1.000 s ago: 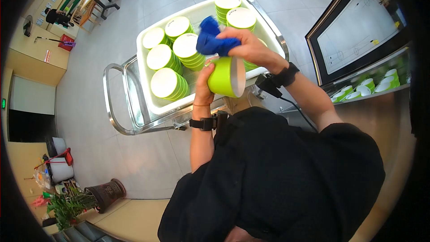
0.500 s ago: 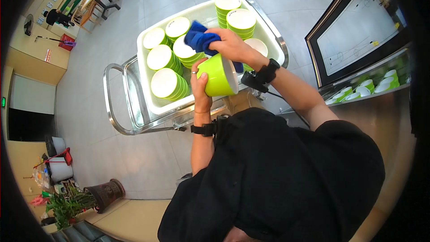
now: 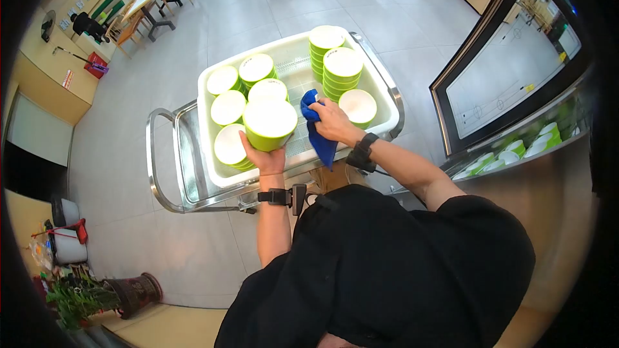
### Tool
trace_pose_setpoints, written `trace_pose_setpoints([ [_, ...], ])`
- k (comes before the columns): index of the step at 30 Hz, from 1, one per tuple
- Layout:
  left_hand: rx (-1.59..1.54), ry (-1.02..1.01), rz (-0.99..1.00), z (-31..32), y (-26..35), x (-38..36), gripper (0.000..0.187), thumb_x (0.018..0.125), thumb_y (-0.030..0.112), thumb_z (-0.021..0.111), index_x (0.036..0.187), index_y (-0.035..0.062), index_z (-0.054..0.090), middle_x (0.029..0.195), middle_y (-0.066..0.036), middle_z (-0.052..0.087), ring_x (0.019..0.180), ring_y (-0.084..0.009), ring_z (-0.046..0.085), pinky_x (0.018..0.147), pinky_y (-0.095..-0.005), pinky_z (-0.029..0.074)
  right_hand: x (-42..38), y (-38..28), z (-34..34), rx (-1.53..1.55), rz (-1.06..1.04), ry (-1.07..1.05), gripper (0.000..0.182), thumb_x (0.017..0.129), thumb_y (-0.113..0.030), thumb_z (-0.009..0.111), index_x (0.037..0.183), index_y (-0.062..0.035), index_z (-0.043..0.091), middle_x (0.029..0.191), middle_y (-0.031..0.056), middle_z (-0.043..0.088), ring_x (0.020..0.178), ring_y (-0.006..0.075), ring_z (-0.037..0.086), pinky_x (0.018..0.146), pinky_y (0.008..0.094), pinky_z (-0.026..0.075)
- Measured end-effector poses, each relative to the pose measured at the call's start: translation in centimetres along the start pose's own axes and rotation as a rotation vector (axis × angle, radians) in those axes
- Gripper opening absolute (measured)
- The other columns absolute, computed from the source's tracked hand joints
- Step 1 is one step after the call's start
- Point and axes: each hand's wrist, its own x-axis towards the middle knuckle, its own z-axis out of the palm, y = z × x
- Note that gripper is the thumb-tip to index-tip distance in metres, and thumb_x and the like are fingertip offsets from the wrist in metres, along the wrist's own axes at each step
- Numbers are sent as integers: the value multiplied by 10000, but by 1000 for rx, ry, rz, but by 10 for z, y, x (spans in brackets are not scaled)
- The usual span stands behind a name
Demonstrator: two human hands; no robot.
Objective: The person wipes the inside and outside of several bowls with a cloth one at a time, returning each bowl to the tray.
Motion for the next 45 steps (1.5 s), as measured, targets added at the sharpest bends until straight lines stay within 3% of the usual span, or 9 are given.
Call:
trace_pose_setpoints([
  [5,-71,34,-108,-9,-6,-1,609,841,622,321,1272,207,437,1260,-67,488,1118,-296,475,790,-537,430,8,-1,-8,-180,33,-231,403,738,-192,527,1118,-80,600,1053,228,545,950,395,534,871,468,435],
  [7,-13,2,-115,-9,-4,0,600,842,617,317,1259,207,451,1246,-68,499,1097,-293,494,776,-531,439,16,-9,-9,269,19,-37,396,760,-223,540,1106,-36,586,858,164,594,757,310,603,718,404,508],
  [11,26,-147,-157,-19,-12,10,663,870,608,267,1279,118,447,1244,-103,518,1098,-287,524,881,-444,441,26,-41,-30,888,375,-537,392,811,-267,509,1091,4,549,748,73,588,545,137,564,446,256,456],
  [15,790,-37,308,-29,-8,20,485,928,378,418,1281,47,441,1215,-118,522,1067,-204,514,842,-334,447,25,-26,-22,659,171,-422,334,778,-199,495,995,49,553,720,106,601,514,179,568,467,284,461],
  [20,1232,249,879,-13,26,2,247,877,143,528,1060,-10,592,710,-69,579,592,-127,508,554,-274,428,47,-13,-20,179,140,-499,255,748,-147,481,833,75,573,605,120,591,471,186,567,467,303,459],
  [37,1770,43,850,-35,13,2,318,852,261,566,603,80,488,497,-114,495,470,-301,523,451,-374,401,99,12,97,-8,280,-970,229,756,-117,480,754,55,631,701,171,641,573,269,629,482,397,498],
  [39,1787,34,812,-37,11,3,323,846,279,569,603,81,490,504,-114,501,481,-303,533,456,-378,407,105,31,95,-230,-681,-1075,238,757,-153,505,771,48,630,717,174,642,560,276,618,471,404,480],
  [41,1876,17,761,-40,10,5,332,835,315,574,609,84,498,529,-112,525,510,-308,553,471,-391,417,93,6,66,66,186,-835,251,742,-172,527,848,31,631,753,174,652,593,268,629,484,411,489],
  [45,1976,-4,692,-40,10,6,317,822,335,579,627,89,534,559,-95,565,541,-302,579,494,-397,434,98,32,-4,-138,-182,-313,376,746,-200,555,1072,-19,605,917,183,657,828,317,644,729,389,504],
])
